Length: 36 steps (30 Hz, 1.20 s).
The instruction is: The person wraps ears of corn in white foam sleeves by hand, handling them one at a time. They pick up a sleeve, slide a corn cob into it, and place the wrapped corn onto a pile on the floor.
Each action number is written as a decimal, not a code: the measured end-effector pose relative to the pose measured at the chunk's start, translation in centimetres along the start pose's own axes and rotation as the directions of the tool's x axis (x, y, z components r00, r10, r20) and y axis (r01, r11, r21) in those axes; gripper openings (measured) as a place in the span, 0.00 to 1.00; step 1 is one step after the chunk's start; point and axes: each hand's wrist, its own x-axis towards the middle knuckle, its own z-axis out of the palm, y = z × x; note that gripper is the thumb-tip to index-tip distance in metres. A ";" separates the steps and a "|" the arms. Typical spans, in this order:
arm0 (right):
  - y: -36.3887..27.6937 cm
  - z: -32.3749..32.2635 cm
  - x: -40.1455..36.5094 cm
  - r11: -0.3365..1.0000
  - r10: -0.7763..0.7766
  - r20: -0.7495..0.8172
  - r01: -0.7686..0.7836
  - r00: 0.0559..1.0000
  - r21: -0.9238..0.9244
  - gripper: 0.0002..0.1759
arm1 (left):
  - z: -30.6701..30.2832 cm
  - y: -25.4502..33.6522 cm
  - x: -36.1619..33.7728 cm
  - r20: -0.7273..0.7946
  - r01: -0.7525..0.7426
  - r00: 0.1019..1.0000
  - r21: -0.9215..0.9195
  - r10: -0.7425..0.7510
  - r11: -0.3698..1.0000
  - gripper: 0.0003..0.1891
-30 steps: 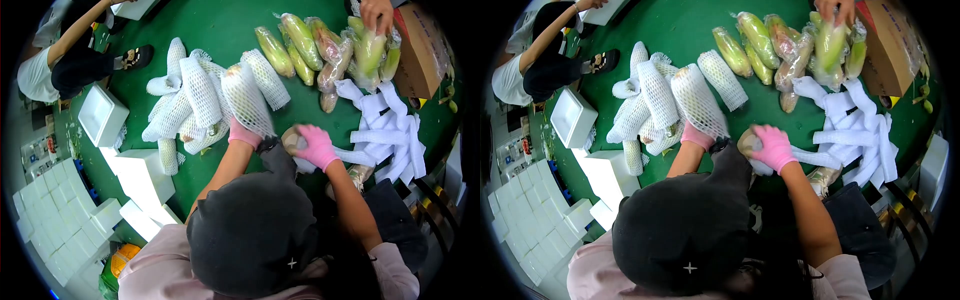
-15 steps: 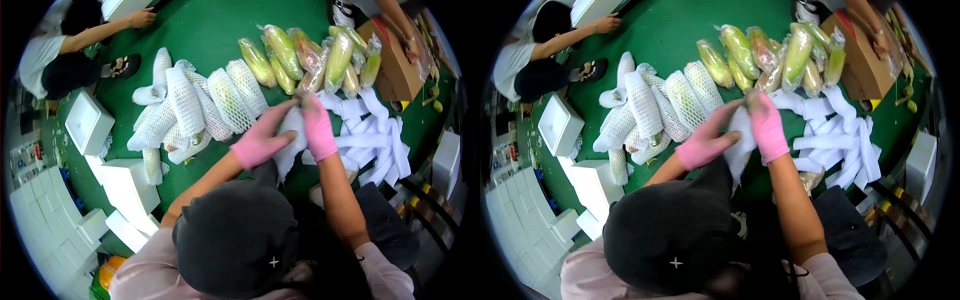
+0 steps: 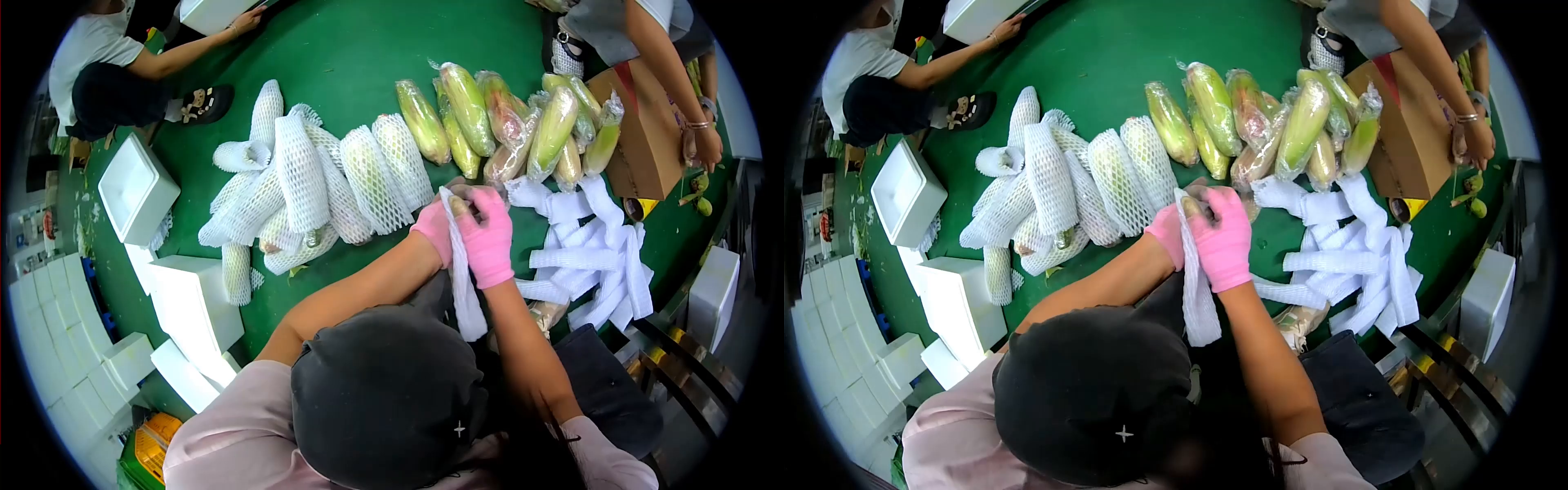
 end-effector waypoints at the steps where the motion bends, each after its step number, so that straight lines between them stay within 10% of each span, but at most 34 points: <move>1: -0.2 -0.1 0.0 0.993 0.104 0.089 -0.109 0.991 0.051 0.08 | -0.3 0.0 -0.1 -0.076 -0.023 0.997 -0.176 0.010 0.984 0.17; 2: 1.5 0.5 0.0 0.947 0.178 0.136 -0.208 0.975 0.247 0.08 | -0.7 -0.1 -0.2 -0.151 -0.055 0.989 -0.343 0.003 0.938 0.17; 6: 0.4 -0.4 1.5 0.715 0.495 0.471 -0.650 0.730 0.256 0.10 | 7.7 1.9 -2.2 -0.539 -0.420 0.711 0.189 0.452 0.887 0.16; 9: 1.9 1.6 1.5 0.987 -0.124 -0.046 0.128 0.991 0.098 0.08 | 6.0 2.2 -1.3 -0.269 -0.530 0.776 0.211 0.570 0.821 0.14; 10: 1.1 1.2 1.7 0.995 -0.101 -0.124 0.102 0.987 0.007 0.07 | 5.6 2.6 -0.8 -0.156 -0.332 0.661 0.817 0.734 0.472 0.09; 11: 2.0 1.2 2.3 0.991 -0.120 -0.252 0.100 0.960 -0.089 0.07 | 5.5 2.3 -0.6 -0.113 -0.324 0.730 0.811 0.674 0.486 0.09; 15: 1.9 -3.0 3.5 0.883 0.273 -0.342 -0.093 0.899 0.460 0.08 | 11.2 3.0 -2.1 -0.082 -0.221 0.887 0.787 0.454 0.576 0.11; 18: -0.4 -6.8 2.4 0.763 0.186 -0.050 -0.112 0.981 0.636 0.13 | 11.6 5.3 0.3 -0.227 -0.273 0.924 0.173 0.308 0.946 0.12; 20: 1.2 -9.9 4.2 0.993 0.095 0.265 -0.071 0.960 -0.098 0.19 | 13.5 8.9 0.8 -0.225 -0.222 0.944 0.103 0.240 0.970 0.15; 22: 3.0 -12.1 8.2 0.695 0.071 0.151 0.059 0.986 -0.716 0.24 | 14.0 9.1 1.3 -0.188 -0.218 0.939 0.323 0.288 0.921 0.17; 24: 1.5 -12.7 11.7 0.723 0.038 -0.288 -0.225 0.957 -0.653 0.22 | 12.6 6.7 3.3 -0.034 -0.248 0.940 0.615 0.340 0.748 0.21; 25: 0.8 -12.7 14.6 0.629 0.105 -0.405 -0.376 0.908 -0.680 0.21 | 16.0 6.5 2.6 -0.218 -0.058 0.941 0.647 0.257 0.760 0.23; 30: 0.5 -8.3 17.1 0.546 0.340 -0.392 -0.519 0.855 -0.658 0.30 | 11.6 5.3 5.6 -0.274 0.011 0.957 0.362 0.095 0.932 0.26; 33: 0.4 -10.0 15.4 0.698 0.310 -0.290 -0.424 0.905 -0.577 0.36 | 11.7 6.5 4.1 -0.218 -0.074 0.909 0.755 0.355 0.651 0.24; 34: 0.2 -10.6 14.3 0.763 0.288 -0.230 -0.368 0.930 -0.532 0.38 | 12.1 6.9 3.2 -0.045 -0.116 0.787 0.969 0.615 0.219 0.22; 36: -0.3 -11.2 10.9 0.969 0.162 -0.156 -0.188 0.974 -0.162 0.38 | 11.4 8.7 1.4 0.027 -0.334 0.679 0.901 0.734 0.276 0.22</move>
